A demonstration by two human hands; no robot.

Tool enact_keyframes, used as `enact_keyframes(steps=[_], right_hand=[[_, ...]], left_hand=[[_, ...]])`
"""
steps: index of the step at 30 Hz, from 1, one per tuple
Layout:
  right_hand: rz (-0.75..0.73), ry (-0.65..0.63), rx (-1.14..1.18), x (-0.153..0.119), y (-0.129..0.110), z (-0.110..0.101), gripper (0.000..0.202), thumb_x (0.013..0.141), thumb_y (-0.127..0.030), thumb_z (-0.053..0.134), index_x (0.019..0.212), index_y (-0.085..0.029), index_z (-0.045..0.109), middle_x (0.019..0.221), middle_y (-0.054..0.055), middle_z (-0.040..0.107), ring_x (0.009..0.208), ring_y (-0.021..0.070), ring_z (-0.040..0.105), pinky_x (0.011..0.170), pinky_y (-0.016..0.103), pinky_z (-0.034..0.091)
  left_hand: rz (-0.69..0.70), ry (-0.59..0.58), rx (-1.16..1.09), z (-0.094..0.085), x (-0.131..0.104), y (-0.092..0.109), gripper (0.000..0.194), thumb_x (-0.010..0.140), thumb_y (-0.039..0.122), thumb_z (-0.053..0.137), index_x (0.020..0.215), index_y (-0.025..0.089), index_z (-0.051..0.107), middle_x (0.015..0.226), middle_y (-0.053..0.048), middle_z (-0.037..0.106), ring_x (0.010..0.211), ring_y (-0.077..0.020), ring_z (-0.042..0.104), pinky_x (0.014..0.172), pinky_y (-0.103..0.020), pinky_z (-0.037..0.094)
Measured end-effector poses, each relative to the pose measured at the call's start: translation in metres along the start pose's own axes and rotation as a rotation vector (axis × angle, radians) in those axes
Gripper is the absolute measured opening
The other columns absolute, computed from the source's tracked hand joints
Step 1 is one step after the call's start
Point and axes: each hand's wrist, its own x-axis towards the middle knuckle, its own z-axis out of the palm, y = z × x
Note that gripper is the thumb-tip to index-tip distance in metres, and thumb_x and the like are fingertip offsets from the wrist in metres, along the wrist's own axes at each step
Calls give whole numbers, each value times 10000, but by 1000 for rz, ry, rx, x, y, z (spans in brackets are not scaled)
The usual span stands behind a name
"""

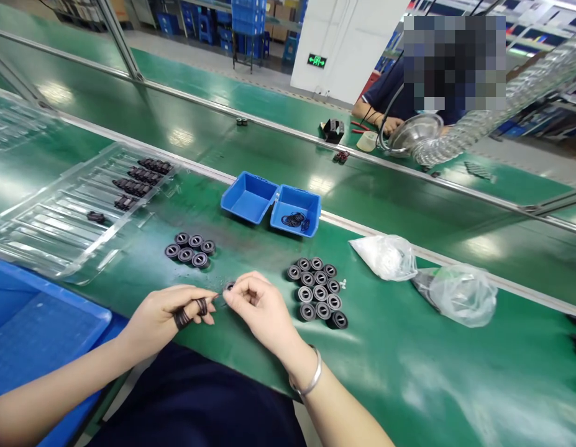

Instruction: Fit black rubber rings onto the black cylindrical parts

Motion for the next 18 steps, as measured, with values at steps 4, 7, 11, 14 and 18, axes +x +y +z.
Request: enact_keyframes(steps=[4,7,11,14,18], right_hand=[[27,80,-70,7,12,-3,228,860,-343,650,710,-176,614,880,44,578,807,155,574,707,271,464],[46,75,-100,11,20,-2,221,855,-336,647,711,-171,616,883,50,580,774,151,574,683,275,474],[66,76,-87,16,27,2,213,858,-340,639,726,-174,616,900,51,587,708,131,558,635,263,486],[57,80,-108,18,29,3,204,853,-322,640,716,-175,607,899,51,593,711,129,558,620,254,482],[32,95,-152,19,32,3,195,849,-299,641,705,-174,601,899,54,607,727,133,572,629,261,482]], left_hand=[[75,43,176,-12,1,-7,235,965,190,468,1046,199,689,817,-9,742,752,-131,701,701,-222,561],[200,30,299,-13,0,-16,251,946,132,459,1062,183,676,888,-33,733,808,-141,691,746,-239,560],[376,15,444,-7,-3,-23,341,892,24,428,1115,164,647,1023,-79,729,900,-169,687,806,-296,562],[484,-9,536,-3,-3,-22,354,903,26,402,1136,143,640,1144,-127,703,1061,-220,660,885,-368,557],[635,-87,644,3,-3,-22,308,943,60,431,1179,107,624,1250,-153,662,1231,-258,578,1029,-444,497]])
